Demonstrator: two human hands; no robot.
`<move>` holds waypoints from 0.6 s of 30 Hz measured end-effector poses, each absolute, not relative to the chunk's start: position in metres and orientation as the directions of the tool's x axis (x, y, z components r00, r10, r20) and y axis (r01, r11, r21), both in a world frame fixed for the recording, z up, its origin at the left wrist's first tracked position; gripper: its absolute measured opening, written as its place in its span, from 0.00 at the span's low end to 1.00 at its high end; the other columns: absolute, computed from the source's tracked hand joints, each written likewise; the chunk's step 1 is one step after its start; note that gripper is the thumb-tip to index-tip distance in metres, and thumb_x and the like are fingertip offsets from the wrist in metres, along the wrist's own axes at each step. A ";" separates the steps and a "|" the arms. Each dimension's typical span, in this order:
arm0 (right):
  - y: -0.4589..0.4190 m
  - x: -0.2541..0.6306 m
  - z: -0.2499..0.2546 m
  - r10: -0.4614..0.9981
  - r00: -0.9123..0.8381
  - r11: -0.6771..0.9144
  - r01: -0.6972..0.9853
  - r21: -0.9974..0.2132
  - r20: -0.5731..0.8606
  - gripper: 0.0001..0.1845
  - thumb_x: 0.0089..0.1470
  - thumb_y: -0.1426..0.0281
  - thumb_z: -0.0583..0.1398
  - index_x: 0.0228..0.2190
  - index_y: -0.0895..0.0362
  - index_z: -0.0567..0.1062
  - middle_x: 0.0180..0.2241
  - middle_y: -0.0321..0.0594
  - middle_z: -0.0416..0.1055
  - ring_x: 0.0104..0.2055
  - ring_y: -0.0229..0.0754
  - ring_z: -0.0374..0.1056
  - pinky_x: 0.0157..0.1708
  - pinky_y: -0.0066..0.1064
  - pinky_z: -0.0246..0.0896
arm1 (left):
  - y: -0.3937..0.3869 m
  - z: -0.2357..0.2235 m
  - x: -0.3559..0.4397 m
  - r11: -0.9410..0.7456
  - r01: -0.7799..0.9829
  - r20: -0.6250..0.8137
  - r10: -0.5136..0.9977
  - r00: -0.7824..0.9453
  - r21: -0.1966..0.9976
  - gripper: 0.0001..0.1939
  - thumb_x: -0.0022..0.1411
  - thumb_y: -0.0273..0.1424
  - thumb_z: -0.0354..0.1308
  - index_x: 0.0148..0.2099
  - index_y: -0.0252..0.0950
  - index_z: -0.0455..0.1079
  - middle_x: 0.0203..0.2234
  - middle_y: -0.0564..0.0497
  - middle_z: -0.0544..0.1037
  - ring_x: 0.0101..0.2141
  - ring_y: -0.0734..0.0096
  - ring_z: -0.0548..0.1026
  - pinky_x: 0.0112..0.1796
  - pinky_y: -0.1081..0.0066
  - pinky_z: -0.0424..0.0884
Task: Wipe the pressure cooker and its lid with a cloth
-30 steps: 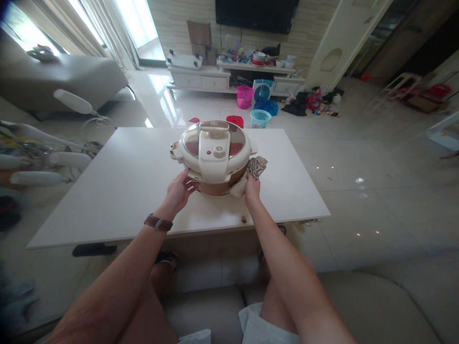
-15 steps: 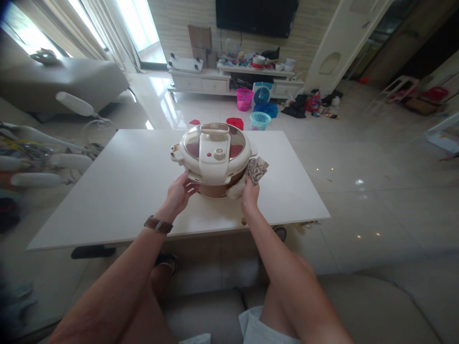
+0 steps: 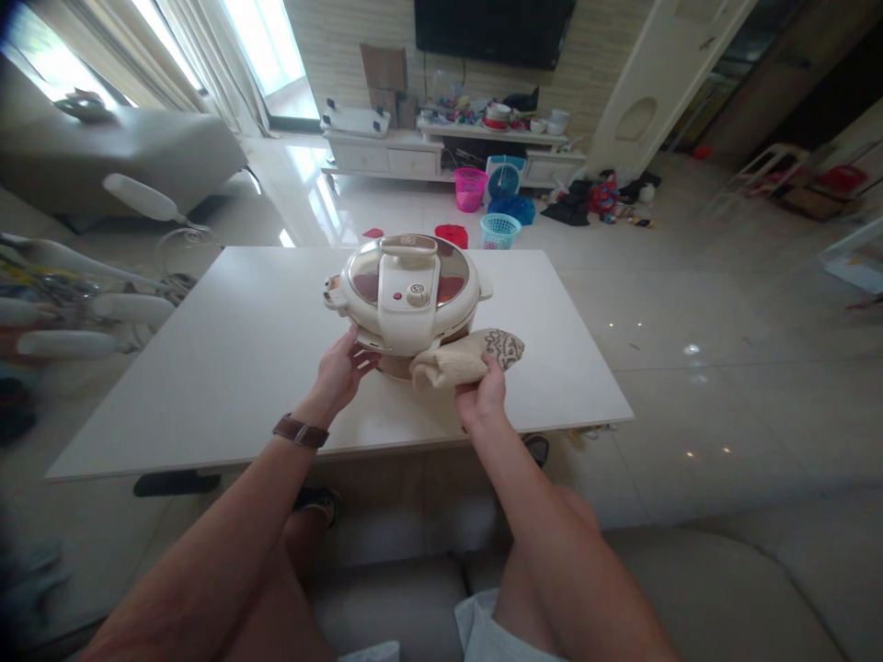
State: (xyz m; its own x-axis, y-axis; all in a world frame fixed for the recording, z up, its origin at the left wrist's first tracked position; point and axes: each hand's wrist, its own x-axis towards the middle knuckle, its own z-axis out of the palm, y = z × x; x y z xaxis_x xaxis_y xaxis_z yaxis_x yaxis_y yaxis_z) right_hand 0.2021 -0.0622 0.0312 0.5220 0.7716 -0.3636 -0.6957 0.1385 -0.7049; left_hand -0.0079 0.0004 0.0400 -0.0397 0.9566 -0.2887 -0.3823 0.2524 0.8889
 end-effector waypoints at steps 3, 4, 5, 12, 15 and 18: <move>-0.056 0.220 0.046 0.746 0.519 0.124 -0.723 -0.680 -0.416 0.12 0.58 0.68 0.61 0.43 0.56 0.78 0.37 0.39 0.82 0.43 0.42 0.80 0.46 0.34 0.80 | 0.001 0.040 -0.008 0.245 -0.386 -0.284 0.958 -0.046 0.889 0.25 0.52 0.54 0.70 0.37 0.39 0.70 0.26 0.54 0.76 0.25 0.73 0.73 0.30 0.71 0.70; -0.055 0.222 0.052 0.735 0.538 0.143 -0.718 -0.682 -0.412 0.13 0.58 0.68 0.60 0.44 0.56 0.78 0.38 0.39 0.83 0.43 0.42 0.80 0.46 0.33 0.79 | 0.001 0.040 -0.007 0.245 -0.389 -0.285 0.957 -0.047 0.888 0.25 0.52 0.53 0.70 0.36 0.39 0.69 0.26 0.54 0.75 0.25 0.73 0.73 0.30 0.71 0.70; -0.054 0.222 0.056 0.722 0.566 0.172 -0.704 -0.689 -0.398 0.14 0.59 0.68 0.60 0.45 0.57 0.78 0.38 0.39 0.83 0.43 0.41 0.80 0.46 0.33 0.79 | 0.001 0.039 -0.007 0.245 -0.392 -0.285 0.957 -0.047 0.887 0.25 0.52 0.53 0.70 0.36 0.38 0.69 0.25 0.54 0.75 0.25 0.73 0.73 0.30 0.71 0.70; -0.075 0.177 0.052 0.748 0.645 0.203 -0.447 -0.871 -0.156 0.20 0.55 0.62 0.66 0.49 0.53 0.79 0.49 0.38 0.82 0.54 0.44 0.77 0.54 0.37 0.75 | 0.001 0.038 -0.007 0.241 -0.383 -0.284 0.957 -0.059 0.892 0.25 0.53 0.54 0.69 0.36 0.39 0.69 0.25 0.54 0.74 0.26 0.71 0.74 0.31 0.70 0.70; -0.090 0.156 0.043 0.774 0.628 0.126 -0.276 -0.953 -0.079 0.19 0.53 0.61 0.68 0.45 0.55 0.82 0.49 0.41 0.83 0.56 0.46 0.76 0.60 0.38 0.70 | 0.001 0.039 -0.006 0.222 -0.383 -0.269 0.960 -0.074 0.897 0.24 0.53 0.54 0.69 0.35 0.39 0.68 0.25 0.54 0.74 0.26 0.71 0.73 0.32 0.69 0.71; -0.087 0.160 0.040 0.760 0.650 0.139 -0.145 -0.980 0.011 0.17 0.55 0.62 0.67 0.44 0.56 0.82 0.48 0.43 0.83 0.55 0.46 0.76 0.60 0.37 0.68 | -0.003 0.040 -0.003 0.217 -0.389 -0.277 0.955 -0.104 0.895 0.24 0.54 0.54 0.68 0.34 0.39 0.67 0.24 0.54 0.73 0.26 0.71 0.73 0.31 0.69 0.70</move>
